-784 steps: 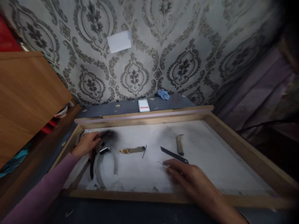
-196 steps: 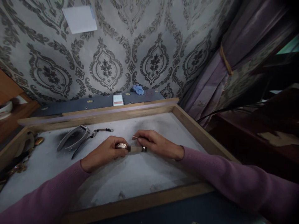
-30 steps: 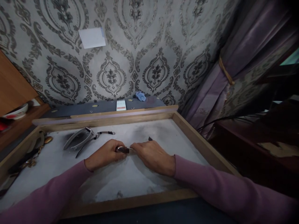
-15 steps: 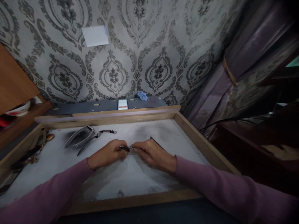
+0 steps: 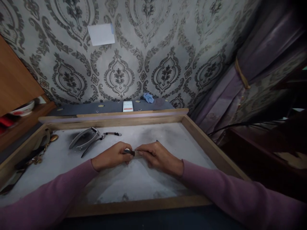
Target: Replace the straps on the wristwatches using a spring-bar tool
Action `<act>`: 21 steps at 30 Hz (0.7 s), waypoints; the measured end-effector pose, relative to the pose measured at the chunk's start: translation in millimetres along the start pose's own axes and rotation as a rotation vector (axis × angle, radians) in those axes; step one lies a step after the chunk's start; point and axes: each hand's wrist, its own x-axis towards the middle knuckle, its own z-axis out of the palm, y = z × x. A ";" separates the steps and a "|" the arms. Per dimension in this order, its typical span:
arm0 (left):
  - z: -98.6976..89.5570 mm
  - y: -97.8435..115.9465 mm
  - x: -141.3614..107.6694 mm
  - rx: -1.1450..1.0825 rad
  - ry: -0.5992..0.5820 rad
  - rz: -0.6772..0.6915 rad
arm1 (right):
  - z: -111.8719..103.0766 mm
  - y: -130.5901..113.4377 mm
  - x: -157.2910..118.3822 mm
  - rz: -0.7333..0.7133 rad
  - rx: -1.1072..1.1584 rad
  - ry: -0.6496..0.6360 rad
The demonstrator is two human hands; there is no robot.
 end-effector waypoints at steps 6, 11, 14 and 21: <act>-0.5 1.5 -0.3 -0.024 -0.008 -0.003 | -0.5 0.0 -0.4 0.029 0.067 -0.022; -0.8 0.6 0.4 -0.028 -0.011 0.001 | -0.8 -0.5 -0.1 0.035 0.057 -0.022; -0.3 0.7 0.0 -0.014 -0.003 0.001 | -1.1 -0.9 -0.2 0.037 0.051 -0.029; 0.8 1.9 -0.7 0.040 0.014 -0.013 | -0.1 3.7 1.9 -0.057 -0.035 0.022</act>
